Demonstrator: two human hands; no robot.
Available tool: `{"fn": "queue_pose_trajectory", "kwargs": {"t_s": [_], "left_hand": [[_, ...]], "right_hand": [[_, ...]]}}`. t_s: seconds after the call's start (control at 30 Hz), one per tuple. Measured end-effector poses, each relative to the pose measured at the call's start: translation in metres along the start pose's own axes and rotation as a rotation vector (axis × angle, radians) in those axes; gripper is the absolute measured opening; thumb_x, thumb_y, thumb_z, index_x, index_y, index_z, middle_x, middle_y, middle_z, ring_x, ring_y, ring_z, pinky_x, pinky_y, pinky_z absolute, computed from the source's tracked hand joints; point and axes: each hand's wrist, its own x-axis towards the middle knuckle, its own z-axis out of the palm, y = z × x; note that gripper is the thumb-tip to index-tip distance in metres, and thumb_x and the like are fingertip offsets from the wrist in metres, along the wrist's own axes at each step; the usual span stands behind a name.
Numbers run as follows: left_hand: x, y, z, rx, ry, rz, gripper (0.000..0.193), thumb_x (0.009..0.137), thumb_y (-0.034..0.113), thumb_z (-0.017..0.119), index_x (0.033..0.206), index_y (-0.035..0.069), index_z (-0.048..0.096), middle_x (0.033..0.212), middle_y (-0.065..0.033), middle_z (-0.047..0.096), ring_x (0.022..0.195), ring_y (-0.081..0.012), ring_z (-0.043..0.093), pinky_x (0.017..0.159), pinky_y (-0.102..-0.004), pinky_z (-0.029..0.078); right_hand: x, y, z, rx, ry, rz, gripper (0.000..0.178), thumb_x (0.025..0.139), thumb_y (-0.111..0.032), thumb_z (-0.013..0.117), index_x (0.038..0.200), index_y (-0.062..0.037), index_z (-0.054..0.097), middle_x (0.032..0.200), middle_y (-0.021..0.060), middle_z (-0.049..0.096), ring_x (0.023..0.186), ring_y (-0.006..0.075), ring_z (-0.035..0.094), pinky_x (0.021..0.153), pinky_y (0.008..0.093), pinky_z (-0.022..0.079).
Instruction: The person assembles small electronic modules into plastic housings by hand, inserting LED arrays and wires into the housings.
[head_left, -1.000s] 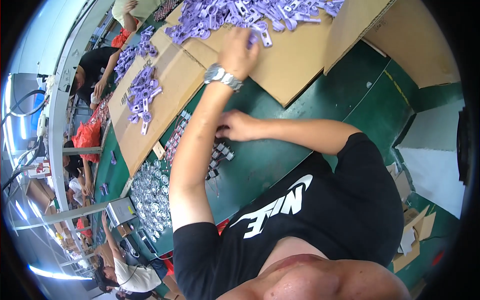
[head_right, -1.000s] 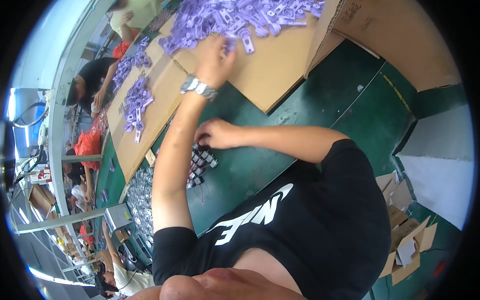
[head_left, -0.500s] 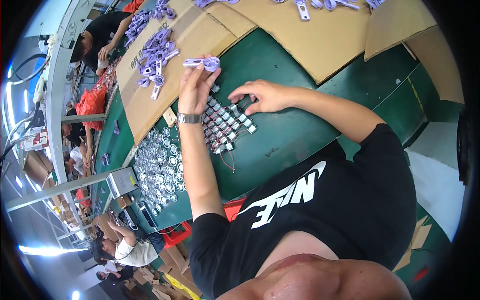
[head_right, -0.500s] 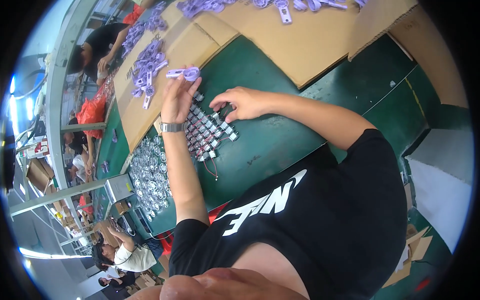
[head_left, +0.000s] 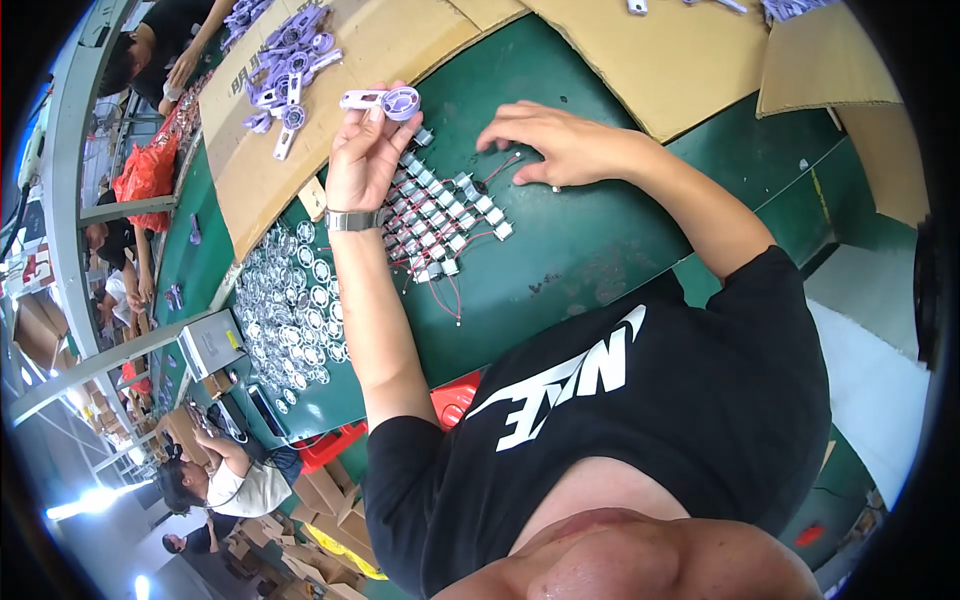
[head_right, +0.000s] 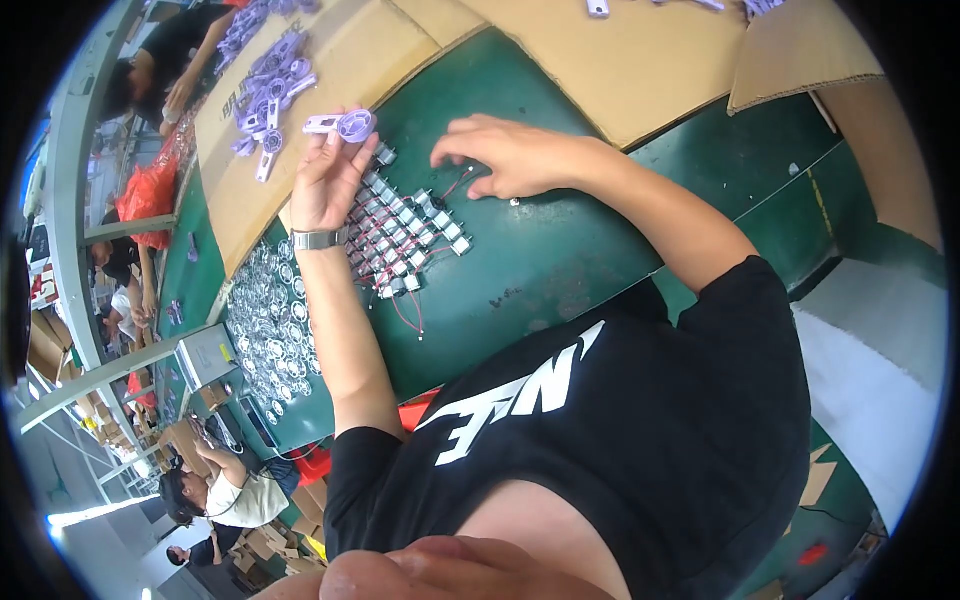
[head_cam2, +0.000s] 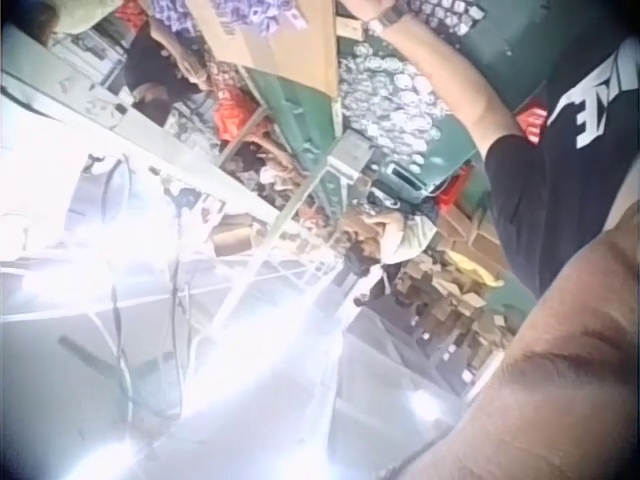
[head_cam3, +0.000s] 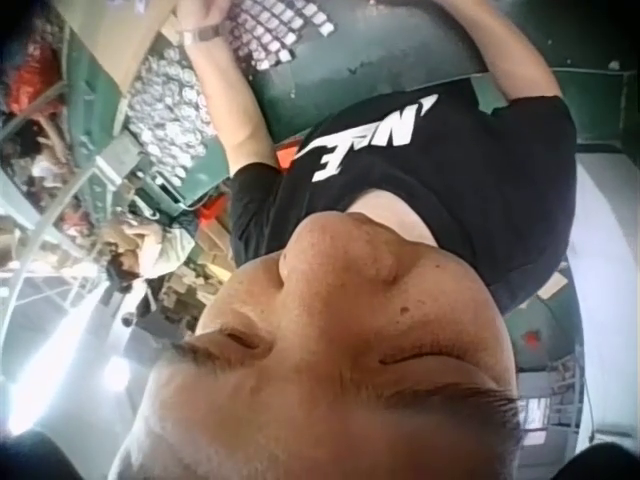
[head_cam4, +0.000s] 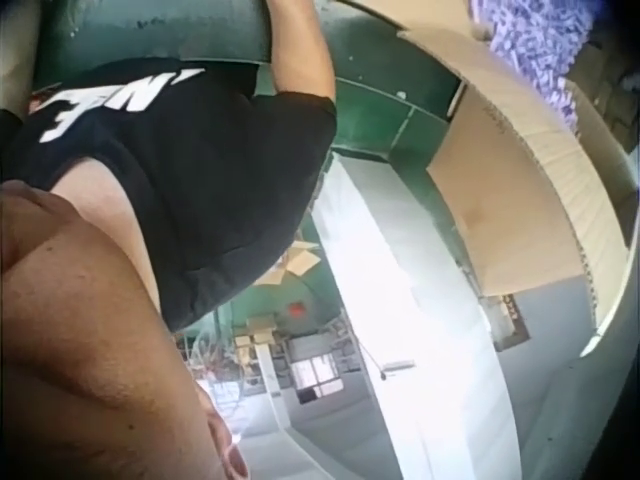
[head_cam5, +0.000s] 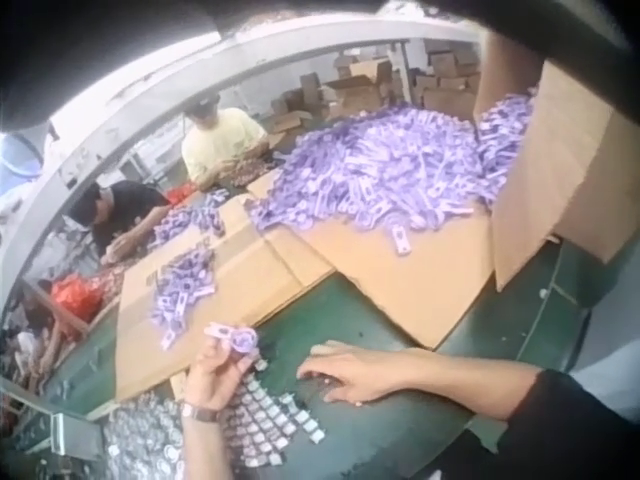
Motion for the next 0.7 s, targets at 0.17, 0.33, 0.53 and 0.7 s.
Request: {"fn": "queue_pose_trajectory", "kwargs": {"t_s": [0.17, 0.33, 0.53, 0.7], "left_hand": [[-0.001, -0.002, 0.003, -0.003, -0.016, -0.009, 0.039, 0.102, 0.005, 0.056, 0.138, -0.003, 0.047, 0.142, -0.0231, 0.055, 0.13, -0.0336, 0.057, 0.11, -0.0524, 0.048], [-0.004, -0.009, 0.009, 0.018, -0.061, -0.01, 0.041, 0.101, 0.003, 0.055, 0.141, -0.003, 0.045, 0.144, -0.0242, 0.053, 0.13, -0.0333, 0.057, 0.11, -0.0529, 0.048], [-0.005, -0.017, 0.021, 0.076, -0.118, 0.001, 0.043, 0.1, 0.0, 0.055, 0.142, -0.004, 0.044, 0.145, -0.0244, 0.052, 0.13, -0.0306, 0.057, 0.109, -0.0512, 0.049], [-0.009, -0.024, 0.041, 0.231, -0.102, 0.001, 0.04, 0.101, 0.0, 0.056, 0.14, -0.004, 0.047, 0.14, -0.023, 0.057, 0.127, -0.0281, 0.059, 0.107, -0.0426, 0.052]], "right_hand": [[0.003, 0.002, 0.002, -0.004, -0.126, 0.082, 0.026, 0.083, -0.005, 0.076, 0.108, -0.0034, 0.068, 0.096, 0.0084, 0.068, 0.099, 0.0264, 0.062, 0.091, 0.0389, 0.05], [0.006, 0.009, 0.03, 0.471, -0.014, 0.184, 0.017, 0.089, -0.013, 0.077, 0.103, -0.0033, 0.077, 0.093, 0.0085, 0.075, 0.085, 0.0162, 0.069, 0.079, 0.0316, 0.055], [0.012, 0.015, 0.038, 0.583, 0.235, 0.071, 0.019, 0.091, -0.015, 0.076, 0.106, -0.0035, 0.077, 0.094, 0.0077, 0.078, 0.086, 0.0129, 0.072, 0.081, 0.0288, 0.056], [0.01, -0.013, 0.008, 0.504, 0.362, 0.248, 0.019, 0.095, -0.013, 0.072, 0.11, -0.0029, 0.076, 0.094, 0.007, 0.077, 0.089, 0.0112, 0.071, 0.081, 0.0265, 0.055]]}}
